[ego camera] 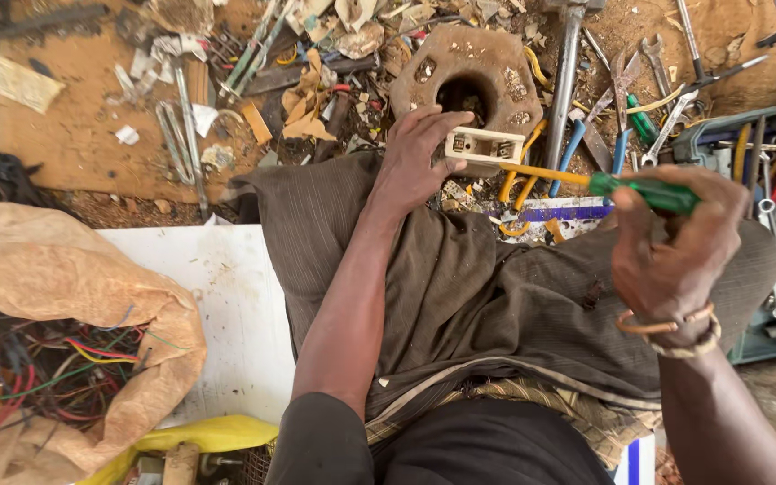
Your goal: The person uses a screwdriver to manipulate a small white electrical component resting on a stone anvil. They repeatedly insert and turn the screwdriver in the component's terminals while holding it steady with the other hand.
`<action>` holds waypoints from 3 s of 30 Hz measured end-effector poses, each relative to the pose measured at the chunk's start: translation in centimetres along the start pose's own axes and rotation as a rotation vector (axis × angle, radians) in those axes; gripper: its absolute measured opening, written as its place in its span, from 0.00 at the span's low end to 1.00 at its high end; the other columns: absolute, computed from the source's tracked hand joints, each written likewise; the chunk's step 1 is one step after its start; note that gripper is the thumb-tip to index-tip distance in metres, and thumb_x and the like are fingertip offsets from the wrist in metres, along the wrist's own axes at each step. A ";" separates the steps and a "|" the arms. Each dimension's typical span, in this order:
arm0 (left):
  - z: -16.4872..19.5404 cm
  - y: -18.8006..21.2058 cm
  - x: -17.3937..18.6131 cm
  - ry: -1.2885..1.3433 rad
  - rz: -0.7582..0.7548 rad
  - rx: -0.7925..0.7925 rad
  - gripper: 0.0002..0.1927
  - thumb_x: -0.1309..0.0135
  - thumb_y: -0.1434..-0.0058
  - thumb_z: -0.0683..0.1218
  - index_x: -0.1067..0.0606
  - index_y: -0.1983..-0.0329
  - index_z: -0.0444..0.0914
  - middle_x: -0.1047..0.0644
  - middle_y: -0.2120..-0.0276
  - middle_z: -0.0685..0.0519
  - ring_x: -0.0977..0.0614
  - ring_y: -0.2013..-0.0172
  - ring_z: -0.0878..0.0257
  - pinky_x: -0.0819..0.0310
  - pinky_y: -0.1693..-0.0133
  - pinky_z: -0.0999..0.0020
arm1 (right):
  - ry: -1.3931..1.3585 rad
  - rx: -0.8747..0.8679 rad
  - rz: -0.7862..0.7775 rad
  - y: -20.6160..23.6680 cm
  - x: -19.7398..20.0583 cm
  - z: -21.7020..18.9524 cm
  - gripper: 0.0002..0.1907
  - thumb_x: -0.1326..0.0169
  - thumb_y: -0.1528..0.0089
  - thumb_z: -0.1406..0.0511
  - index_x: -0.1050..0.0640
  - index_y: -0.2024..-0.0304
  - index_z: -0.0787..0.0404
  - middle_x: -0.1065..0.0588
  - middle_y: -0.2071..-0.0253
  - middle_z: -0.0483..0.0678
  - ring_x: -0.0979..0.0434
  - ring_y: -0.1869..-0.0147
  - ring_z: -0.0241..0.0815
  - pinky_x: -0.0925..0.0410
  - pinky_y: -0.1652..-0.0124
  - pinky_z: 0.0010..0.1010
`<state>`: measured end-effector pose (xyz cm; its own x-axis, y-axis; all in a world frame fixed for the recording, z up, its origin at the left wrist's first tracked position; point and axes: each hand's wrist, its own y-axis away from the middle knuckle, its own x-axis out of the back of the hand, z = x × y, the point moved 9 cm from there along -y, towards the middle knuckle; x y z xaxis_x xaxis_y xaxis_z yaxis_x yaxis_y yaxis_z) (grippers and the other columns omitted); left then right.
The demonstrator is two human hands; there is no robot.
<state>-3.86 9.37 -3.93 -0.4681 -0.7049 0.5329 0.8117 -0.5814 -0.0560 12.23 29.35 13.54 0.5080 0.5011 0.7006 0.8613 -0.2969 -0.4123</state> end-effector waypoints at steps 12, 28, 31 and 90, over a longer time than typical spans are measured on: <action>-0.7 -0.1 0.0 -0.007 -0.012 -0.043 0.21 0.34 0.44 0.44 0.19 0.46 0.51 0.23 0.40 0.60 0.33 0.33 0.56 0.48 0.31 0.51 | 0.220 0.260 -0.091 -3.0 -5.1 -3.1 0.17 0.38 0.25 0.63 0.33 0.49 0.63 0.22 0.61 0.45 0.18 0.62 0.36 0.27 0.64 0.23; -0.9 0.0 0.0 -0.015 0.000 -0.059 0.19 0.36 0.43 0.46 0.19 0.46 0.50 0.22 0.42 0.59 0.33 0.33 0.56 0.50 0.32 0.48 | 0.224 0.212 -0.166 -5.4 -5.1 -5.9 0.18 0.33 0.28 0.63 0.31 0.55 0.63 0.25 0.71 0.46 0.20 0.67 0.38 0.30 0.68 0.28; -1.0 0.0 0.0 -0.009 0.000 -0.054 0.19 0.37 0.42 0.47 0.18 0.46 0.50 0.22 0.41 0.59 0.34 0.32 0.56 0.50 0.32 0.48 | 0.306 0.250 -0.220 -6.4 -5.5 -7.1 0.16 0.38 0.29 0.61 0.31 0.56 0.62 0.25 0.70 0.45 0.21 0.68 0.36 0.30 0.67 0.28; -1.0 -0.3 0.2 -0.094 0.000 -0.023 0.22 0.33 0.46 0.45 0.20 0.47 0.50 0.23 0.41 0.61 0.33 0.33 0.57 0.49 0.33 0.50 | -0.454 -0.040 -0.227 -4.6 -14.3 -1.6 0.13 0.41 0.32 0.61 0.26 0.48 0.58 0.19 0.54 0.45 0.17 0.52 0.33 0.24 0.59 0.21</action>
<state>-4.50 9.02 -4.64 -0.4327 -0.6639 0.6099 0.8028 -0.5916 -0.0745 1.03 22.25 6.32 0.2650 0.8565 0.4428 0.9539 -0.1659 -0.2500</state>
